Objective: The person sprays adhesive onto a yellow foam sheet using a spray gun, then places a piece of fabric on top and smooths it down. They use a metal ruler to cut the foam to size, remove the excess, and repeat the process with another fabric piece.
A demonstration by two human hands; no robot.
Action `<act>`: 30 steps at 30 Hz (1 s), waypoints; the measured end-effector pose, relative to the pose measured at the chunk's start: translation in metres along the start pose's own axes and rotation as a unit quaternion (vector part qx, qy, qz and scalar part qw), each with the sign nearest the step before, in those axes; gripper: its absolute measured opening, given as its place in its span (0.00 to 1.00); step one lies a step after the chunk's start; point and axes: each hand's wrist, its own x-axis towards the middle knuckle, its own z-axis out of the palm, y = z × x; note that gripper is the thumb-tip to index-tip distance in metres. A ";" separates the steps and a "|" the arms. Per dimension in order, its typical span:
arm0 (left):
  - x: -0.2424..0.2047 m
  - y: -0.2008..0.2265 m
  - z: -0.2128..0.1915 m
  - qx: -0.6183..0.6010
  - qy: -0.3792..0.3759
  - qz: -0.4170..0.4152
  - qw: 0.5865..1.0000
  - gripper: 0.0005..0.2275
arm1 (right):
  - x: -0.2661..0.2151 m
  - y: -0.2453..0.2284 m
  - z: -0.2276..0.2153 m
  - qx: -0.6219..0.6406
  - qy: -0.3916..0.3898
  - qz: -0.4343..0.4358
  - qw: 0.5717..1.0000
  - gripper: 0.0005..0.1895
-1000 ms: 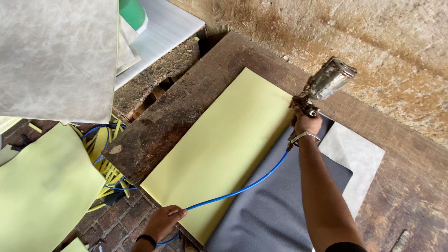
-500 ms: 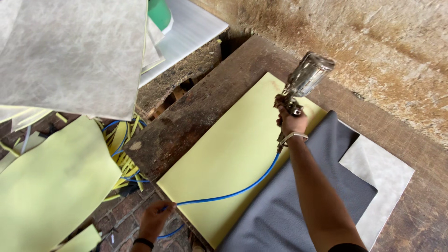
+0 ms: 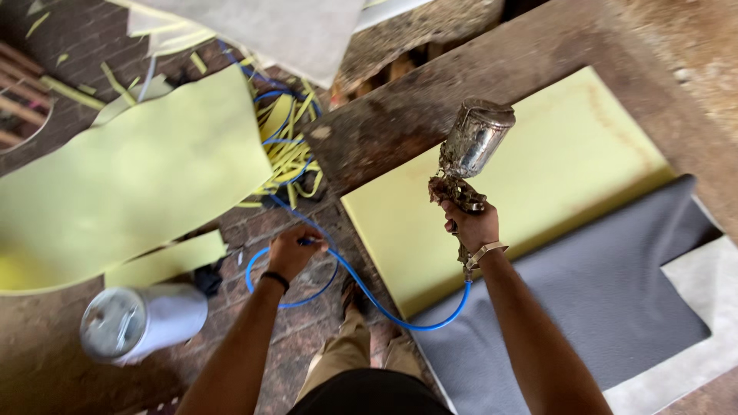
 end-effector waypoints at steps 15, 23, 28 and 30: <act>-0.038 0.019 0.020 -0.128 -0.184 0.049 0.973 0.14 | -0.140 0.041 -0.005 -0.136 -0.076 0.102 0.983 0.13; -0.050 0.057 0.055 -0.077 -0.304 0.037 0.949 0.14 | -0.178 0.065 -0.082 -0.125 0.080 0.165 0.975 0.15; -0.031 0.050 0.055 -0.124 -0.240 0.060 0.961 0.11 | -0.152 0.038 -0.090 -0.042 0.159 -0.045 0.985 0.21; -0.028 0.051 0.053 -0.118 -0.209 0.067 0.968 0.11 | -0.149 0.025 -0.085 -0.020 0.125 -0.036 0.991 0.25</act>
